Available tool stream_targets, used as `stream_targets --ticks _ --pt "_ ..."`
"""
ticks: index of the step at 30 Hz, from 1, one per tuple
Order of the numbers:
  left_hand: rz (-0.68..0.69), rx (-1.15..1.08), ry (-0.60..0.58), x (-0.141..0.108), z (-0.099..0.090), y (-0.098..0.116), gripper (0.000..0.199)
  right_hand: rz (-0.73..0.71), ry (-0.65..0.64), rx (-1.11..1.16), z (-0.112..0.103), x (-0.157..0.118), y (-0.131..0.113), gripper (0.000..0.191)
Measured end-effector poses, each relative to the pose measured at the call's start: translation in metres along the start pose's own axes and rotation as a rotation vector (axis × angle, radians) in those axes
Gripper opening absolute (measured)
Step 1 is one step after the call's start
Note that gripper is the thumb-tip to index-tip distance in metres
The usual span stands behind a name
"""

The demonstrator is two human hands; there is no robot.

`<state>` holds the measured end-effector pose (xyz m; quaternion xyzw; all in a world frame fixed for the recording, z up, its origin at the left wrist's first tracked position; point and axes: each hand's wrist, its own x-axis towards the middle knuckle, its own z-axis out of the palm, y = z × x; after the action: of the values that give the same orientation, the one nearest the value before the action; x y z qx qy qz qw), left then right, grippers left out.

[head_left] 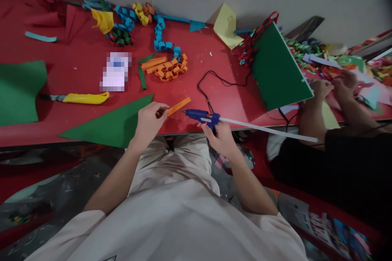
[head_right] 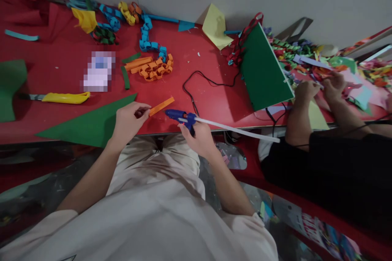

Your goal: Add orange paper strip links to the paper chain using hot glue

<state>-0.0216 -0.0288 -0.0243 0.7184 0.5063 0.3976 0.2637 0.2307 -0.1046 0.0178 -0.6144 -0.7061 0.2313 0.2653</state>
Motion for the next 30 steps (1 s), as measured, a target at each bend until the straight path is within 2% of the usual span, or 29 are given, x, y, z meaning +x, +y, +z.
stream_targets --ticks 4,7,12,14,15,17,19,20,21,22,23,25,27,30 --pt "0.018 0.010 0.001 -0.001 0.000 0.001 0.014 0.023 0.208 -0.110 -0.015 -0.005 0.029 0.040" --pt "0.011 0.018 0.003 -0.001 0.000 0.003 0.014 0.053 0.313 -0.248 -0.018 0.005 0.056 0.040" --pt "-0.035 -0.028 0.000 -0.001 -0.003 0.008 0.014 0.080 0.274 -0.284 -0.013 0.028 0.082 0.042" --pt "-0.064 -0.079 0.005 -0.002 -0.006 0.010 0.014 0.064 0.255 -0.293 -0.011 0.025 0.082 0.042" --pt "-0.087 -0.109 0.011 -0.003 -0.007 0.012 0.014 0.051 0.293 -0.300 -0.008 0.019 0.079 0.042" --pt "-0.154 -0.173 0.015 -0.006 -0.010 0.016 0.015 0.043 0.488 -0.289 0.001 0.000 0.069 0.042" --pt "-0.217 -0.240 -0.001 -0.009 -0.012 0.022 0.015 0.090 0.791 -0.173 0.015 -0.022 0.053 0.034" --pt "-0.243 -0.277 -0.020 -0.011 -0.013 0.025 0.014 0.096 0.798 -0.075 0.024 -0.031 0.044 0.033" --pt "-0.264 -0.318 -0.045 -0.012 -0.013 0.029 0.013 0.079 0.682 0.051 0.032 -0.036 0.035 0.031" --pt "-0.281 -0.357 -0.071 -0.014 -0.013 0.033 0.013 0.048 0.498 0.208 0.039 -0.038 0.026 0.030" --pt "-0.296 -0.390 -0.097 -0.016 -0.012 0.036 0.012 0.023 0.350 0.389 0.046 -0.037 0.018 0.035" --pt "-0.315 -0.429 -0.150 -0.021 -0.009 0.042 0.012 -0.005 0.154 0.665 0.053 -0.025 0.006 0.051" --pt "-0.298 -0.425 -0.185 -0.024 -0.008 0.047 0.011 -0.001 0.071 0.816 0.054 -0.010 0.000 0.061" --pt "-0.225 -0.359 -0.227 -0.028 -0.010 0.051 0.008 0.043 0.079 0.864 0.050 0.004 -0.004 0.054"
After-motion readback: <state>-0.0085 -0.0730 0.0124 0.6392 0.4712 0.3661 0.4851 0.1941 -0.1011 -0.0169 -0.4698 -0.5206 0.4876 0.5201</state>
